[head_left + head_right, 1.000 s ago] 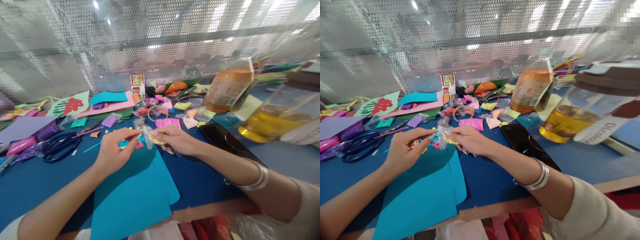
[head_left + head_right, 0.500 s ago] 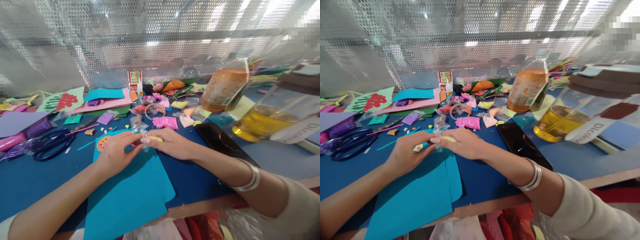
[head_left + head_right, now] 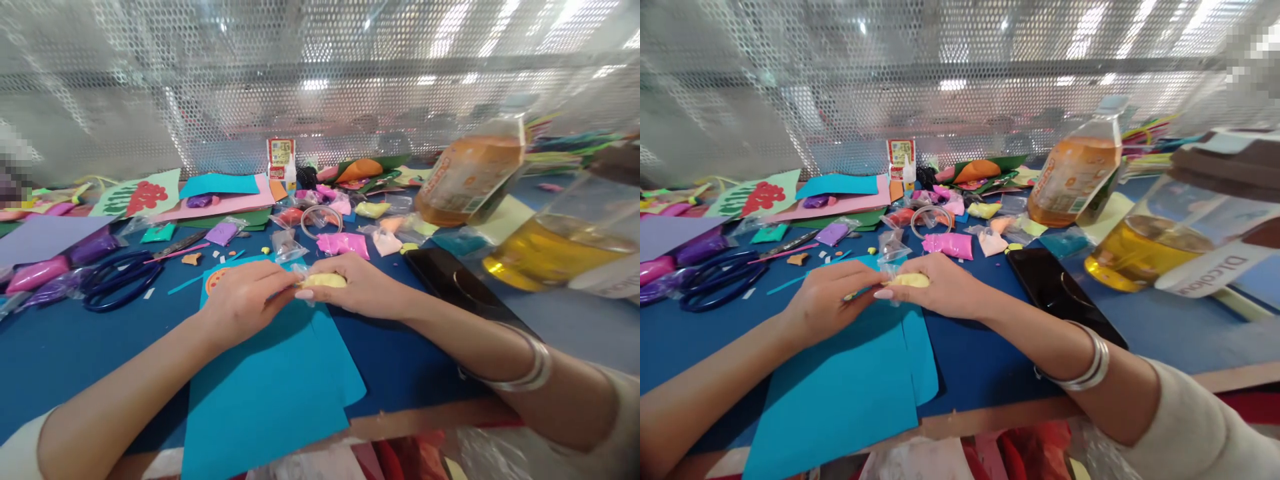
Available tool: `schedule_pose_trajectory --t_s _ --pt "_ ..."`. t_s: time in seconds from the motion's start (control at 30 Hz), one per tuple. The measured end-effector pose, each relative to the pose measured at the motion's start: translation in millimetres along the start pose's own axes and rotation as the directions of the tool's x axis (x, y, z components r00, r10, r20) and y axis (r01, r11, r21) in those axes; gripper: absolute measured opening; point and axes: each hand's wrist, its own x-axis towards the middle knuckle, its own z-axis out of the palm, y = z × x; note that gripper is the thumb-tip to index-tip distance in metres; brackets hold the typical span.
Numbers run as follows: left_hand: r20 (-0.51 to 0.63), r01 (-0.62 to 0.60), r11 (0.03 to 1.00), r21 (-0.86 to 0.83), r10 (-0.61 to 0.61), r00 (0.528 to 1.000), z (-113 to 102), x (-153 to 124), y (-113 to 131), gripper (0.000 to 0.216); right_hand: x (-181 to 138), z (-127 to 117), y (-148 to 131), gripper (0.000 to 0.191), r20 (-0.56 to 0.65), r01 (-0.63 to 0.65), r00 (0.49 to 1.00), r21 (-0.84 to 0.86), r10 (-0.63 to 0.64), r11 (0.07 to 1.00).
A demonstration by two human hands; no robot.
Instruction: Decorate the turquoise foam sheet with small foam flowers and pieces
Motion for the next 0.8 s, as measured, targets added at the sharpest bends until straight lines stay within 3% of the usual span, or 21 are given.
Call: schedule_pose_trajectory --t_s 0.17,0.27,0.33,0.4,0.5,0.6,0.7,0.8 --pt "-0.011 0.006 0.998 -0.062 -0.007 1.0 -2 2 7 0.011 -2 3 -5 0.041 -0.031 -0.031 0.999 -0.084 0.028 0.996" --pt "-0.002 0.113 0.987 -0.113 -0.114 0.994 -6 5 7 0.01 -1 1 -7 0.04 -0.096 0.012 0.995 -0.094 -0.021 0.996" --pt "0.009 0.276 0.947 -0.164 -0.279 0.96 -11 6 3 0.014 0 -3 -6 0.039 -0.217 -0.012 0.976 -0.179 -0.028 0.984" --pt "0.017 0.441 0.865 -0.238 -0.451 0.893 -16 6 -3 0.02 0 -10 -5 0.037 -0.37 -0.098 0.929 -0.284 -0.015 0.954" --pt "0.005 0.525 0.784 -0.332 -0.555 0.832 -21 6 -8 0.032 0 -19 -1 0.037 -0.545 -0.25 0.838 -0.435 -0.032 0.865" --pt "-0.022 0.461 0.835 -0.301 -0.489 0.872 -19 6 -7 0.037 -1 -22 5 0.044 -0.594 -0.366 0.797 -0.62 -0.111 0.694" --pt "0.037 0.33 0.933 -0.144 -0.329 0.944 -12 3 -5 0.024 0 -21 12 0.045 -0.539 -0.386 0.828 -0.748 -0.156 0.54" --pt "0.071 0.219 0.974 -0.054 -0.215 0.974 -6 1 -5 0.016 2 -18 17 0.046 -0.487 -0.32 0.845 -0.793 -0.223 0.518"
